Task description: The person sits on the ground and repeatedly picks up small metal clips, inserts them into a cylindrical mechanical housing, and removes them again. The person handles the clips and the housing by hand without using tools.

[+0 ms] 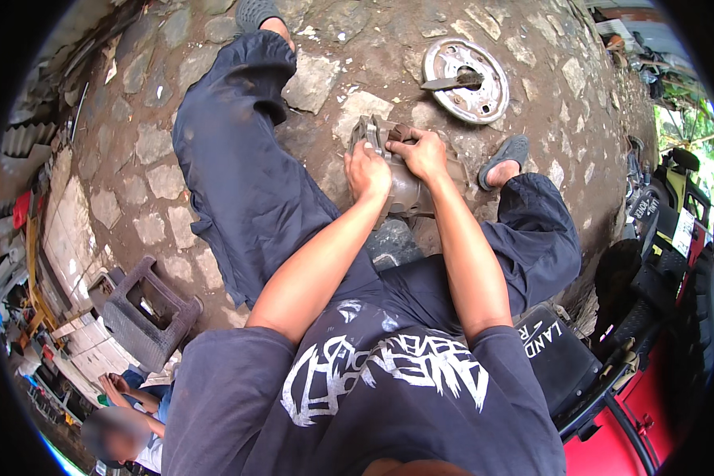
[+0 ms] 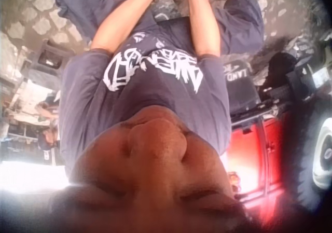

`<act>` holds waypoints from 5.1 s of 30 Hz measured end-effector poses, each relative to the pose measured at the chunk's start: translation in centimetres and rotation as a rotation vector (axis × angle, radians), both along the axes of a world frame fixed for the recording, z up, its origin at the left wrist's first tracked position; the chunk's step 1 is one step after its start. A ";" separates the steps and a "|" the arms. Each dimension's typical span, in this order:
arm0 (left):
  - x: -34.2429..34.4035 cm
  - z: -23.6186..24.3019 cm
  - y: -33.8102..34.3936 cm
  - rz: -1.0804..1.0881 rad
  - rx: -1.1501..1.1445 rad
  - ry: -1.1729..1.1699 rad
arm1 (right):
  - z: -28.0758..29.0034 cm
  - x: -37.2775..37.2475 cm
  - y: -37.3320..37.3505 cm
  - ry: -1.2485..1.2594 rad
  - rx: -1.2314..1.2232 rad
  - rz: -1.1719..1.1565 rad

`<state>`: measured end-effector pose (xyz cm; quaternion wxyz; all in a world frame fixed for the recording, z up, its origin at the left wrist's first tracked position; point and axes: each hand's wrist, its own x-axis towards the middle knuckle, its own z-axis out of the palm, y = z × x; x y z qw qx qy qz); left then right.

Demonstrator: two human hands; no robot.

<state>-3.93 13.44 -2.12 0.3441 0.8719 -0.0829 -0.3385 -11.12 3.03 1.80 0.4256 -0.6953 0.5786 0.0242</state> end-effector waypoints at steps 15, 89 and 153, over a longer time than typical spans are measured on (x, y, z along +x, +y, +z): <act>6.1 2.3 -3.3 -0.760 0.250 0.026 | -3.1 -1.6 1.8 -0.308 -0.351 -0.253; 9.1 17.2 -15.6 -1.011 -0.713 0.396 | 18.5 -7.2 -8.6 -0.761 0.063 -0.191; 5.7 19.0 -15.1 -0.952 -0.920 -0.087 | 18.1 -9.5 -9.4 -0.983 0.113 -0.127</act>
